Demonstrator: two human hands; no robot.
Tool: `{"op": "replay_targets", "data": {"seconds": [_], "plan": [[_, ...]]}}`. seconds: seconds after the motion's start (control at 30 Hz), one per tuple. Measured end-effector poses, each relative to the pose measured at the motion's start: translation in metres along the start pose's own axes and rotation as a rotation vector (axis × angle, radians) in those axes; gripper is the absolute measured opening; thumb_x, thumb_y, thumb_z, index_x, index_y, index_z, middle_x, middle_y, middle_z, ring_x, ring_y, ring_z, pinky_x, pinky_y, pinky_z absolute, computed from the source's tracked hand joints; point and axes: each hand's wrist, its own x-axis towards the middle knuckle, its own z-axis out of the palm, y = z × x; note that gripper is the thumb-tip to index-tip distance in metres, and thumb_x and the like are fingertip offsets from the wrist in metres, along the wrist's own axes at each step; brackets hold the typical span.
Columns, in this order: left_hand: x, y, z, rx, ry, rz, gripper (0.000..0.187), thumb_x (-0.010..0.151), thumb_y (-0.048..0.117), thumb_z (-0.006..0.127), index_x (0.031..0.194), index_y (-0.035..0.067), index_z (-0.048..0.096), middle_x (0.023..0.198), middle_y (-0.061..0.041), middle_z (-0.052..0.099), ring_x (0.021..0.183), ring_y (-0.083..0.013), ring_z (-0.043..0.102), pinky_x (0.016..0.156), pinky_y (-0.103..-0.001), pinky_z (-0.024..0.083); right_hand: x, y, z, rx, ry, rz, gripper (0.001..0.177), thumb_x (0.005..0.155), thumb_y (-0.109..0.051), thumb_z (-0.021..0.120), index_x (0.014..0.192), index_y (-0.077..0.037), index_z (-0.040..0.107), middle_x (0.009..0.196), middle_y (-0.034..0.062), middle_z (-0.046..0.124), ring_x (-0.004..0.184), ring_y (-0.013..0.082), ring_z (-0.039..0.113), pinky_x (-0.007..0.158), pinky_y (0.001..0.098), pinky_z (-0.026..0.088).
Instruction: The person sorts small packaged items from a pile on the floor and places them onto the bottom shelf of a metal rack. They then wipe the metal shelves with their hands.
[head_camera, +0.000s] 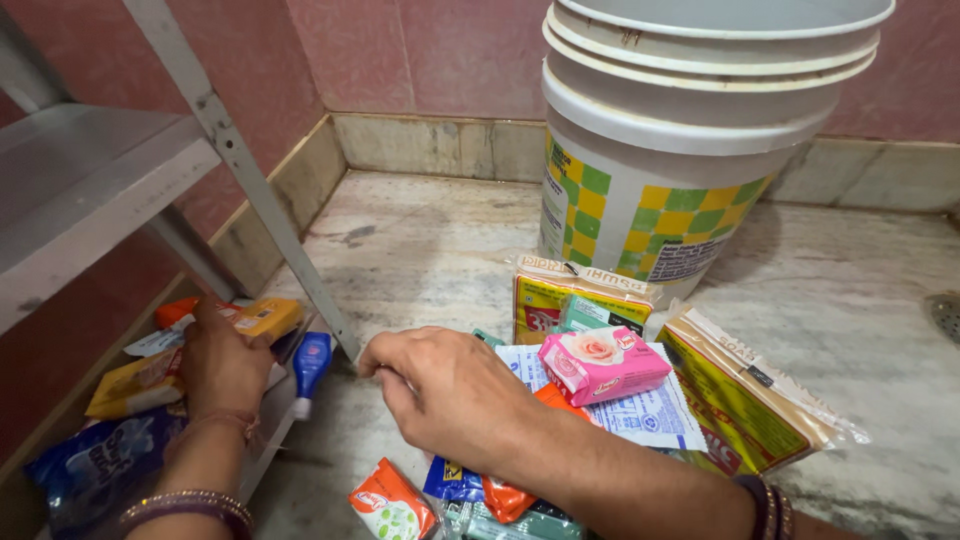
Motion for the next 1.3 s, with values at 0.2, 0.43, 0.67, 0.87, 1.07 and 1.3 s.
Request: {"op": "replay_targets", "data": {"seconds": [0.2,0.43,0.67,0.87,1.07,1.3], "plan": [[-0.028,0.008,-0.037,-0.178,0.070,0.039,0.061,0.083,0.014,0.076,0.137,0.001,0.051,0.121,-0.028,0.066,0.113,-0.0436,0.066,0.101,-0.052,0.050,-0.004,-0.010,-0.007,-0.015,0.001,-0.051,0.015,0.091,-0.010,0.059,0.100,-0.006,0.070,0.089,0.0147,0.074,0.094,0.0356,0.071,0.084,0.0471,0.055],[-0.060,0.028,-0.086,-0.196,0.004,0.046,0.070,0.078,0.030,0.078,0.136,0.001,0.051,0.109,-0.028,0.073,0.103,-0.0432,0.070,0.093,-0.050,0.053,-0.011,-0.040,-0.035,-0.083,-0.092,-0.100,0.019,0.085,-0.009,0.058,0.099,-0.006,0.069,0.092,0.0171,0.072,0.096,0.0382,0.069,0.084,0.0491,0.054],[-0.086,0.076,-0.146,-0.164,-0.173,0.193,0.080,0.070,0.043,0.083,0.132,0.002,0.055,0.110,-0.022,0.074,0.102,-0.0350,0.073,0.090,-0.044,0.056,-0.017,-0.070,-0.065,-0.208,-0.185,-0.122,0.031,0.082,-0.013,0.066,0.113,-0.007,0.066,0.103,0.0182,0.070,0.104,0.0391,0.065,0.088,0.0500,0.052],[-0.107,0.134,-0.188,-0.217,-0.338,0.077,0.084,0.070,0.049,0.082,0.137,0.007,0.054,0.105,-0.017,0.079,0.097,-0.0258,0.076,0.088,-0.039,0.057,-0.013,-0.076,-0.084,-0.283,-0.257,-0.097,0.053,0.077,-0.027,0.078,0.124,-0.010,0.060,0.112,0.0184,0.067,0.110,0.0371,0.063,0.091,0.0490,0.051],[-0.115,0.168,-0.192,-0.584,-0.551,-0.059,0.077,0.073,0.049,0.079,0.130,0.002,0.061,0.105,-0.017,0.075,0.087,-0.0239,0.074,0.073,-0.036,0.060,-0.008,-0.055,-0.115,-0.210,-0.331,0.021,0.051,0.076,-0.044,0.080,0.112,-0.010,0.069,0.099,0.0141,0.075,0.093,0.0303,0.074,0.080,0.0436,0.057],[-0.123,0.188,-0.166,-0.523,-0.835,-0.056,0.068,0.080,0.061,0.070,0.114,0.002,0.070,0.101,-0.010,0.076,0.077,-0.0212,0.075,0.067,-0.034,0.062,-0.015,-0.031,-0.136,-0.220,-0.521,0.159,0.050,0.072,-0.045,0.082,0.108,-0.010,0.074,0.093,0.0099,0.079,0.084,0.0226,0.076,0.074,0.0368,0.059]]}}
